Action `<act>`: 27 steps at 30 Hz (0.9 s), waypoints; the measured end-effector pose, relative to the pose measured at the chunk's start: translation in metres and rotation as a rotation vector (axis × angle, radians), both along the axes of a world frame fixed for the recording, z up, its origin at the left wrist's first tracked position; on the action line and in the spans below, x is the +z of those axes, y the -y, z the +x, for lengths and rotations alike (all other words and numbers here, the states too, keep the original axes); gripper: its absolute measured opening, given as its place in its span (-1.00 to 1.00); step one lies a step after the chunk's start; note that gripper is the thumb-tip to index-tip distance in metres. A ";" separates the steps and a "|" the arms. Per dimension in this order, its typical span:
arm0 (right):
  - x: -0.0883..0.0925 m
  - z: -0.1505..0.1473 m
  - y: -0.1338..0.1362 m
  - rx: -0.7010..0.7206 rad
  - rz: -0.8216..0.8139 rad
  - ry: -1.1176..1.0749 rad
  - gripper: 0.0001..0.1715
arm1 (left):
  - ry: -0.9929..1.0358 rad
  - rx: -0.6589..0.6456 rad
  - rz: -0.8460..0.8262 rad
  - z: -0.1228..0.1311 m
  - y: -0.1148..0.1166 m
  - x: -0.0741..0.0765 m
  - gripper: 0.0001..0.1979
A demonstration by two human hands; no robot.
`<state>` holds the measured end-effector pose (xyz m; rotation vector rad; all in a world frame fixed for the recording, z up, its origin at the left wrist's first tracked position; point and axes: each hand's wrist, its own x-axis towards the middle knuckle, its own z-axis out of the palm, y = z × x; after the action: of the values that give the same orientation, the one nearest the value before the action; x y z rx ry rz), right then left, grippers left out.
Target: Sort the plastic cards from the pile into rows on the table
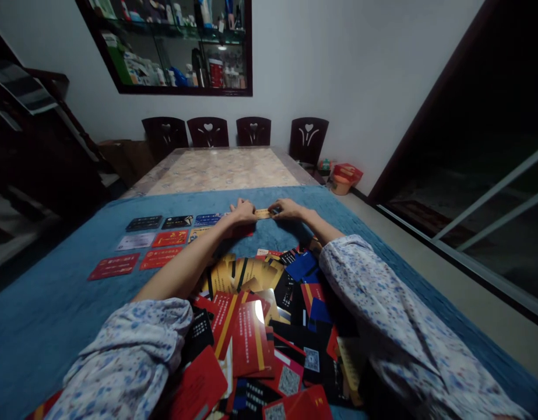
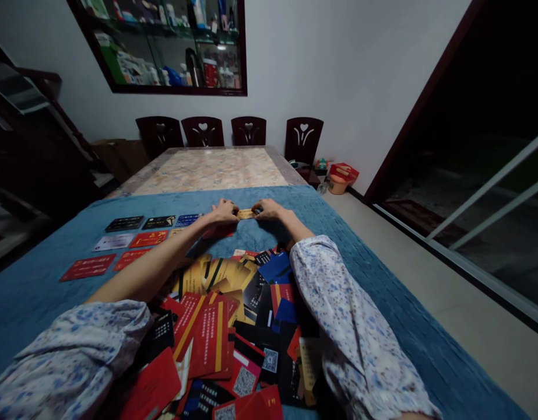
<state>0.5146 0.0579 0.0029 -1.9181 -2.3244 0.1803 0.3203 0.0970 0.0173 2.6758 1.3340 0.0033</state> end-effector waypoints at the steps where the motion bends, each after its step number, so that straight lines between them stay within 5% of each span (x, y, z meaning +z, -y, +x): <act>1: 0.001 -0.001 0.000 -0.005 -0.012 -0.001 -0.45 | 0.000 -0.002 0.003 0.000 0.001 0.000 -0.69; 12: 0.011 0.004 0.032 0.039 0.132 -0.015 -0.53 | 0.113 -0.122 0.165 -0.008 0.020 -0.003 -0.59; 27: 0.011 0.014 0.135 0.198 0.324 -0.244 -0.72 | 0.235 -0.293 0.171 -0.021 0.118 0.012 -0.53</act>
<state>0.5291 -0.0774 0.0135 -1.4315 -2.2165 0.0468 0.2998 -0.0210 0.0297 2.8752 0.9036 0.4017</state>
